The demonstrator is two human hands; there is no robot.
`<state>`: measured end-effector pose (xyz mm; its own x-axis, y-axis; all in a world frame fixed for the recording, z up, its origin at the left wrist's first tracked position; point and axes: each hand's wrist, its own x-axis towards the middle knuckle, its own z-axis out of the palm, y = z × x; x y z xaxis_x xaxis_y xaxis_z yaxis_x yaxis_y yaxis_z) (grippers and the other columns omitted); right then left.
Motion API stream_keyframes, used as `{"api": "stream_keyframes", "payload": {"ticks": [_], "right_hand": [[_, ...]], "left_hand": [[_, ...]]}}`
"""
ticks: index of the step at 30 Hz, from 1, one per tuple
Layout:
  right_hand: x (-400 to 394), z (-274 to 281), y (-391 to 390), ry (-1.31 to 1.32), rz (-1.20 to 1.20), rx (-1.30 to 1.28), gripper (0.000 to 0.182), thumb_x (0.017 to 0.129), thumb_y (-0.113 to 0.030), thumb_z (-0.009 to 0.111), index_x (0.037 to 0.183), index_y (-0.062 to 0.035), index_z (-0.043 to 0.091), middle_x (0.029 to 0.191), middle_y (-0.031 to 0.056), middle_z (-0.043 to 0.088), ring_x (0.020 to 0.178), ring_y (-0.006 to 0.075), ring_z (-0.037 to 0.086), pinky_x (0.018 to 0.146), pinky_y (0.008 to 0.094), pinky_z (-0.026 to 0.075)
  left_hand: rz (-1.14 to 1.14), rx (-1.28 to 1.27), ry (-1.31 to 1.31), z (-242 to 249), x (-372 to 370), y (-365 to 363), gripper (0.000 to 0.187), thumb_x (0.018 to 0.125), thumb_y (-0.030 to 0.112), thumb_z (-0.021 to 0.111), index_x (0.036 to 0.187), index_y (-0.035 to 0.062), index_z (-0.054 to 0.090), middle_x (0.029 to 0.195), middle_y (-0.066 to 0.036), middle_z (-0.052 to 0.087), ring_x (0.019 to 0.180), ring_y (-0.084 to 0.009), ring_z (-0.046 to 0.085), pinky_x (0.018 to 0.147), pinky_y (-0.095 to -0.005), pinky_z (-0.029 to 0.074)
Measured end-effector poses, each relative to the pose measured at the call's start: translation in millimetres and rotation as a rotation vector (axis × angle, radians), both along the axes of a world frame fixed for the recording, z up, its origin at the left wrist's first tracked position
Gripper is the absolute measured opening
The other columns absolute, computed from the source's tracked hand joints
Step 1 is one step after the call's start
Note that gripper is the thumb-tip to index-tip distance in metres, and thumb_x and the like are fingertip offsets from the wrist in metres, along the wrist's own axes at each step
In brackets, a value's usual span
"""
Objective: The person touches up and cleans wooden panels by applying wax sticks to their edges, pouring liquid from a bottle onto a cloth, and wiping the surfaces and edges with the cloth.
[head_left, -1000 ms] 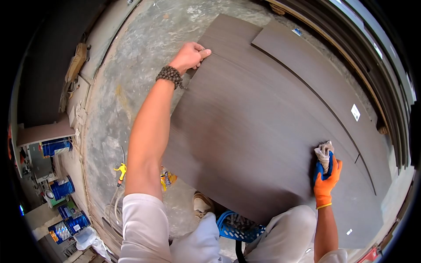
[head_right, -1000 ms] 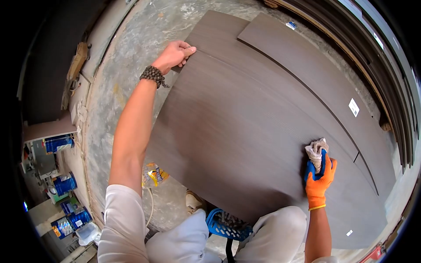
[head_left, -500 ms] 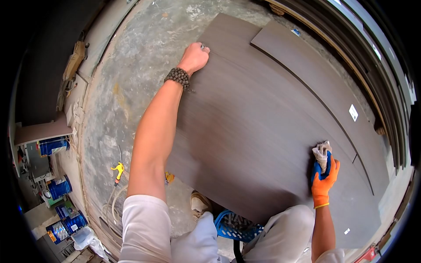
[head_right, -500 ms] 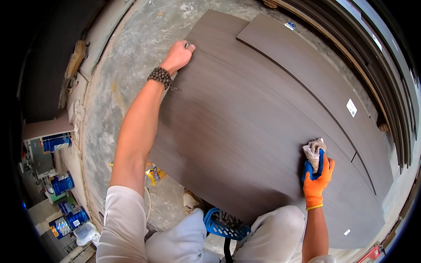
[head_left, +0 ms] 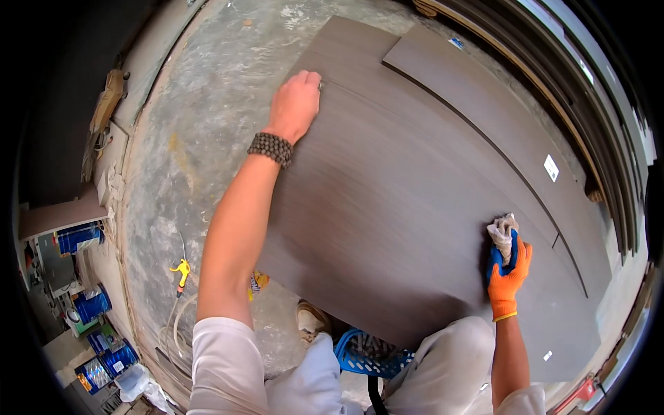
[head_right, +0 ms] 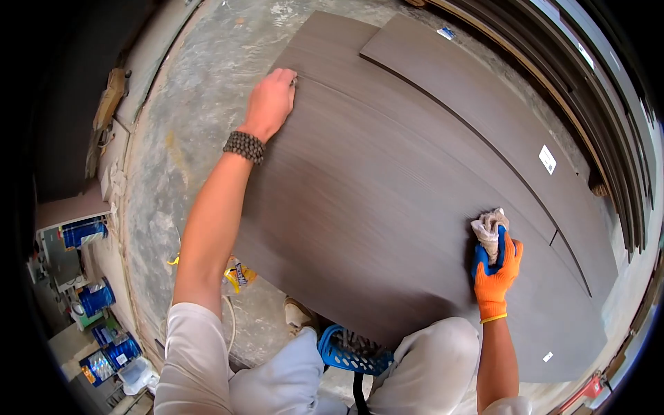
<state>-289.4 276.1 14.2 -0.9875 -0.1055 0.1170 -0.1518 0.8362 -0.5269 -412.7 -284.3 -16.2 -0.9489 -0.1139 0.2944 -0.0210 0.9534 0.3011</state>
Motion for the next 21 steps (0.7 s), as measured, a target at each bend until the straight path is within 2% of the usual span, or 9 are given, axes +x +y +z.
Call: {"api": "stream_keyframes", "payload": {"ticks": [2, 6, 10, 14, 16, 17, 19, 20, 21], "right_hand": [[-1.9, 1.5, -2.7, 0.043, 0.023, -0.019, 0.062, 0.08, -0.001, 0.073, 0.141, -0.0009, 0.065, 0.116, 0.0173, 0.059, 0.106, 0.0367, 0.063, 0.1, 0.039, 0.051], [-1.4, -4.4, 7.0, 0.037, 0.038, -0.032, 0.065, 0.076, -0.001, 0.072, 0.14, -0.0014, 0.065, 0.116, 0.0187, 0.059, 0.108, 0.0394, 0.062, 0.101, 0.0408, 0.051], [-3.7, 6.6, -6.9, 0.048, 0.035, -0.058, 0.058, 0.081, -0.005, 0.075, 0.139, -0.0049, 0.067, 0.113, 0.0168, 0.059, 0.105, 0.0394, 0.062, 0.098, 0.0425, 0.052], [-2.0, -1.0, -1.6, 0.13, 0.062, -0.056, 0.062, 0.078, -0.001, 0.074, 0.139, -0.0073, 0.066, 0.112, 0.0164, 0.058, 0.105, 0.0405, 0.062, 0.098, 0.0429, 0.052], [-1.6, 3.2, -6.3, 0.11, 0.06, -0.063, 0.063, 0.077, 0.001, 0.073, 0.139, -0.0082, 0.066, 0.114, 0.0161, 0.059, 0.105, 0.0403, 0.062, 0.098, 0.0419, 0.052], [-1.0, 3.1, -6.7, 0.097, 0.057, -0.008, 0.061, 0.08, -0.001, 0.075, 0.14, -0.01, 0.066, 0.119, 0.0168, 0.063, 0.11, 0.0414, 0.064, 0.099, 0.043, 0.053], [-10.9, 7.2, -18.4, 0.128, 0.04, 0.057, 0.058, 0.083, -0.005, 0.077, 0.14, -0.0106, 0.066, 0.122, 0.0165, 0.064, 0.114, 0.0416, 0.065, 0.1, 0.0443, 0.054], [-17.4, 10.6, -25.9, 0.134, 0.035, 0.123, 0.055, 0.087, -0.009, 0.078, 0.14, -0.0111, 0.066, 0.125, 0.0162, 0.066, 0.117, 0.0418, 0.066, 0.1, 0.0456, 0.054], [-30.9, 13.0, -37.9, 0.094, 0.025, 0.119, 0.051, 0.093, -0.023, 0.078, 0.142, -0.0137, 0.065, 0.131, 0.0141, 0.067, 0.123, 0.0407, 0.066, 0.101, 0.0477, 0.055]], "left_hand": [[-0.04, -0.12, -0.063, 0.9, 6.2, 14.2, 0.015, 0.102, 0.01, 0.062, 0.112, 0.001, 0.067, 0.109, -0.018, 0.073, 0.1, -0.0454, 0.069, 0.088, -0.053, 0.056], [-0.305, 0.387, -0.44, 51.0, 83.3, 68.6, 0.013, 0.099, 0.012, 0.06, 0.104, 0.0008, 0.064, 0.097, -0.023, 0.068, 0.091, -0.0451, 0.067, 0.082, -0.0501, 0.055], [-0.694, 0.813, -0.884, 85.8, 265.0, 174.5, 0.023, 0.093, 0.029, 0.065, 0.097, 0.007, 0.062, 0.09, -0.017, 0.066, 0.083, -0.0417, 0.067, 0.074, -0.0526, 0.056], [-1.029, 0.672, -1.046, 42.4, 420.7, 250.8, 0.037, 0.099, 0.042, 0.064, 0.097, 0.0053, 0.061, 0.081, -0.014, 0.067, 0.088, -0.0374, 0.069, 0.075, -0.0506, 0.056], [-1.219, 0.446, -0.916, 27.1, 445.5, 272.8, 0.045, 0.095, 0.047, 0.072, 0.109, 0.0052, 0.067, 0.097, -0.016, 0.071, 0.105, -0.0324, 0.068, 0.086, -0.0453, 0.055], [-1.216, 0.43, -0.908, 24.3, 450.8, 271.9, 0.045, 0.095, 0.047, 0.072, 0.109, 0.0052, 0.067, 0.097, -0.016, 0.071, 0.105, -0.0324, 0.068, 0.086, -0.0453, 0.055], [-1.207, 0.32, -0.792, 38.3, 443.6, 266.7, 0.053, 0.09, 0.047, 0.079, 0.124, 0.0066, 0.069, 0.121, -0.017, 0.069, 0.119, -0.0298, 0.063, 0.096, -0.0412, 0.053], [-1.156, 0.415, -0.782, 40.5, 438.6, 263.1, 0.052, 0.092, 0.038, 0.079, 0.132, 0.007, 0.067, 0.139, -0.017, 0.062, 0.123, -0.0318, 0.061, 0.1, -0.0433, 0.052], [-1.038, 0.631, -0.775, 42.6, 437.8, 259.1, 0.044, 0.094, 0.033, 0.077, 0.127, 0.0061, 0.068, 0.132, -0.017, 0.065, 0.12, -0.0319, 0.063, 0.098, -0.0441, 0.053]]}}
